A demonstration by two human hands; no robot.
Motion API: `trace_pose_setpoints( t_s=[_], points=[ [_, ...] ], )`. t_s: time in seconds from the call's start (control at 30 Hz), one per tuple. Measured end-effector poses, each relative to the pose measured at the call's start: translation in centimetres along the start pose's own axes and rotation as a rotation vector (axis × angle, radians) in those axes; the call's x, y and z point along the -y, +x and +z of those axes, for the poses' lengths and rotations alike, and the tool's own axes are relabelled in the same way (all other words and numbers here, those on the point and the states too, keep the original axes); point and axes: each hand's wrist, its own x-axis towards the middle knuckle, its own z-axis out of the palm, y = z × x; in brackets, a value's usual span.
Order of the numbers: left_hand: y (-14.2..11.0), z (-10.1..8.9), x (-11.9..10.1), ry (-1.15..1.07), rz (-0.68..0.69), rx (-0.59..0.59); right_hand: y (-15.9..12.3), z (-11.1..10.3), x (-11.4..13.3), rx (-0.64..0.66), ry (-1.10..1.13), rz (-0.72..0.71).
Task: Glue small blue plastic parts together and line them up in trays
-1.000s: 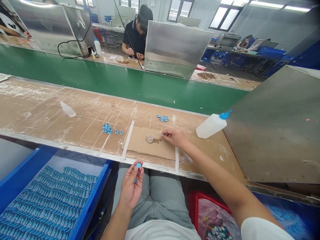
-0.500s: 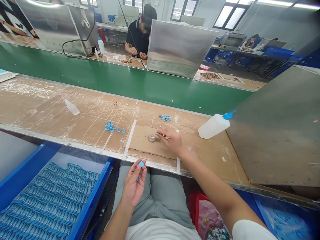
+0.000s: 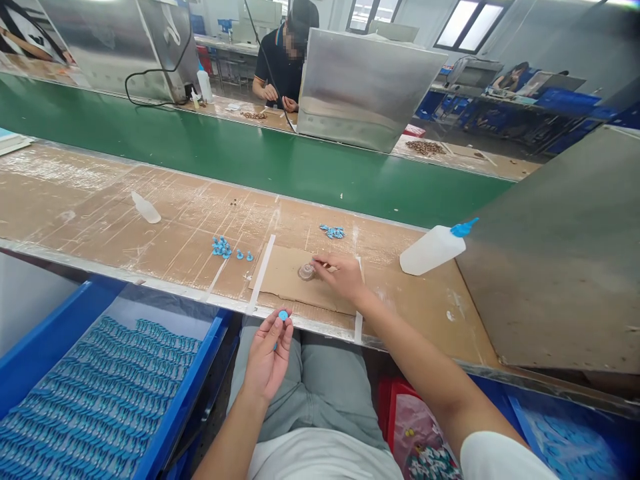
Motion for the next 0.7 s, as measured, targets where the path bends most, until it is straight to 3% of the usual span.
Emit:
trace_pose_setpoints(
  t_s=[0.13,0.23,0.43,0.7],
  points=[
    [0.2,1.4,-0.2,-0.004,0.025,0.023,-0.7,-0.4,2.6,-0.201,0.297,0.304],
    [0.1,2.3,0.0,0.001,0.027,0.040,-2.6,-0.5,5.4,-0.292,0.483,0.390],
    [-0.4,2.9,1.1,-0.014,0.028,0.054,-7.5,0.6,9.6,-0.279,0.586,0.327],
    [-1.0,2.7,1.5,0.005,0.054,0.080,-8.9,1.4,9.7,-0.267,0.466,0.216]
  ],
)
